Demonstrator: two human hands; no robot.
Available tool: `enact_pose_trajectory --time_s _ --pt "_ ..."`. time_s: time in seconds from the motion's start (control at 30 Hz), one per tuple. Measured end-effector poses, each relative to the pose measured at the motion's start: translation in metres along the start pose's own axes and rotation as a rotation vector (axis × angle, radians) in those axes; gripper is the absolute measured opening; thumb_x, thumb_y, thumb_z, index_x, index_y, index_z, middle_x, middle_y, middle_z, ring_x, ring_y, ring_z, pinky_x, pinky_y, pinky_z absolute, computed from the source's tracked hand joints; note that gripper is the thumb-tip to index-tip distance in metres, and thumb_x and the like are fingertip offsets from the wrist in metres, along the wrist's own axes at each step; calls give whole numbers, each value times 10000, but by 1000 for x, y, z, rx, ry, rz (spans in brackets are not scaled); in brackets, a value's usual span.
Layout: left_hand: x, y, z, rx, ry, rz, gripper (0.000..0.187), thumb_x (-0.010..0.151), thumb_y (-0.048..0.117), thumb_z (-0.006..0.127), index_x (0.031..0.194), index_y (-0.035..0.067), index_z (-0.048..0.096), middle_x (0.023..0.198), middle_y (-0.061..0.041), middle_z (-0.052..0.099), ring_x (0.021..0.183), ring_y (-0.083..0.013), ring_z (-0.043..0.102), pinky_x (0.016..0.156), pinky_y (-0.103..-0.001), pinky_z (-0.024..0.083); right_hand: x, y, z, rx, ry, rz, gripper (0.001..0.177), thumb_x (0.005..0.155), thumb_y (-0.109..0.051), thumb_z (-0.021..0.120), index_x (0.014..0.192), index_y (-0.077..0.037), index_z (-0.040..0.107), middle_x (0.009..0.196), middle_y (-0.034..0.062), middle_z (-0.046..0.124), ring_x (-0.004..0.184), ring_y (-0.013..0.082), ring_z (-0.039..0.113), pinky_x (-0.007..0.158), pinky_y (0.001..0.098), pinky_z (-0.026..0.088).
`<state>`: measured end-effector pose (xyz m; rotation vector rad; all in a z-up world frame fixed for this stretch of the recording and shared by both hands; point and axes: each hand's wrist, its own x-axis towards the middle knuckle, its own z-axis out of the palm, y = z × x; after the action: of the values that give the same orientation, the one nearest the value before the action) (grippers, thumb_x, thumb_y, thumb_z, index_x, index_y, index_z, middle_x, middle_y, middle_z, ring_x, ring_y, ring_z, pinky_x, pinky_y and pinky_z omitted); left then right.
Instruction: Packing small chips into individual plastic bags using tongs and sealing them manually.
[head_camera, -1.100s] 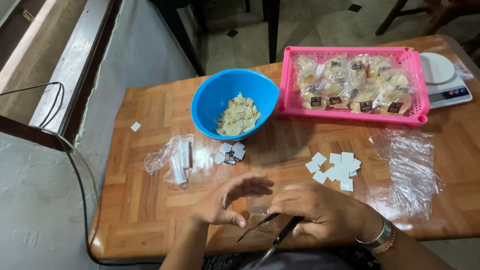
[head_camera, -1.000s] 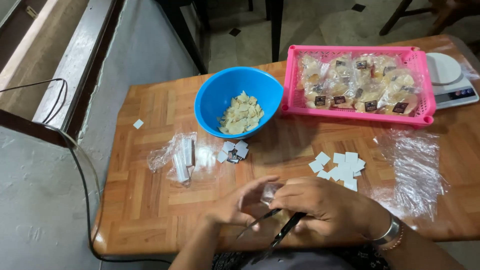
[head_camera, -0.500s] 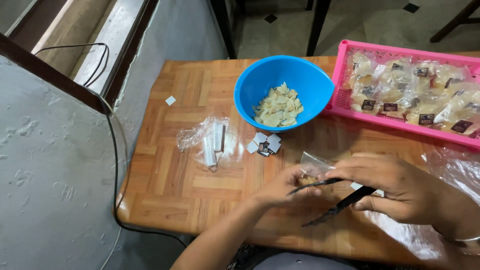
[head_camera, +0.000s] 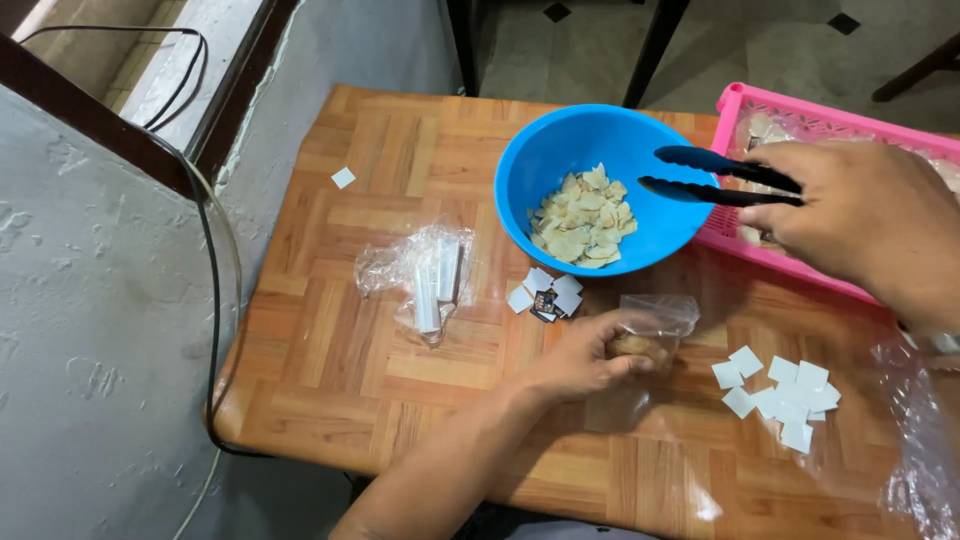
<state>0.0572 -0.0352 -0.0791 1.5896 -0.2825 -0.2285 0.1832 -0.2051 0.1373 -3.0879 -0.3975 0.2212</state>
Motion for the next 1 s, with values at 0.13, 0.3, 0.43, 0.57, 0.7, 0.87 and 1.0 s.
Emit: enact_pose_trajectory --time_s 0.13,0.3,0.43,0.57,0.7,0.87,1.0 --pt "4 -21 2 41 58 -73 441 894 272 701 1321 184 638 1315 -14 674 1172 -140 641 993 -280 497 33 -46 -2 -309 -135 -38 257 924 -383 519 900 -185 682 748 84 785 795 315 715 647 427 486" --pt "8 -19 -2 -325 -17 -170 517 920 147 702 1406 39 564 1156 -138 673 633 -197 681 585 -291 628 75 -83 10 -419 -184 -50 313 828 -123 485 949 -99 773 871 114 782 813 350 745 562 421 551" --pt "8 -13 -4 -381 -47 -176 517 920 112 701 1410 25 562 1109 -152 681 687 -173 652 594 -298 623 93 -95 17 -386 -202 -53 284 869 -163 486 903 -86 757 910 111 764 813 356 727 560 439 536" --pt "8 -6 -7 -367 -62 -239 521 900 104 701 1402 42 577 1149 -143 672 729 -181 654 627 -319 631 101 -101 23 -401 -222 -67 296 898 -196 491 853 -86 763 908 114 760 812 355 723 590 424 532" --pt "6 -6 -8 -355 -91 -253 489 911 94 698 1387 83 585 1085 -103 689 624 -184 666 582 -300 597 102 -99 23 -392 -222 -60 299 878 -199 521 867 -125 811 937 128 784 856 388 738 621 462 572" --pt "7 -6 -10 -313 -73 -230 463 884 110 719 1340 126 641 1161 -65 694 919 -153 645 784 -301 601 91 -80 12 -354 -218 -99 256 834 -236 595 888 -162 834 877 117 800 881 344 711 717 446 528" --pt "6 -8 -11 -307 -64 -189 393 889 85 724 1273 151 671 1261 -83 699 942 -156 698 778 -285 621 75 -67 2 -307 -215 -49 268 869 -281 643 1041 -226 841 845 77 800 835 297 693 715 434 520"
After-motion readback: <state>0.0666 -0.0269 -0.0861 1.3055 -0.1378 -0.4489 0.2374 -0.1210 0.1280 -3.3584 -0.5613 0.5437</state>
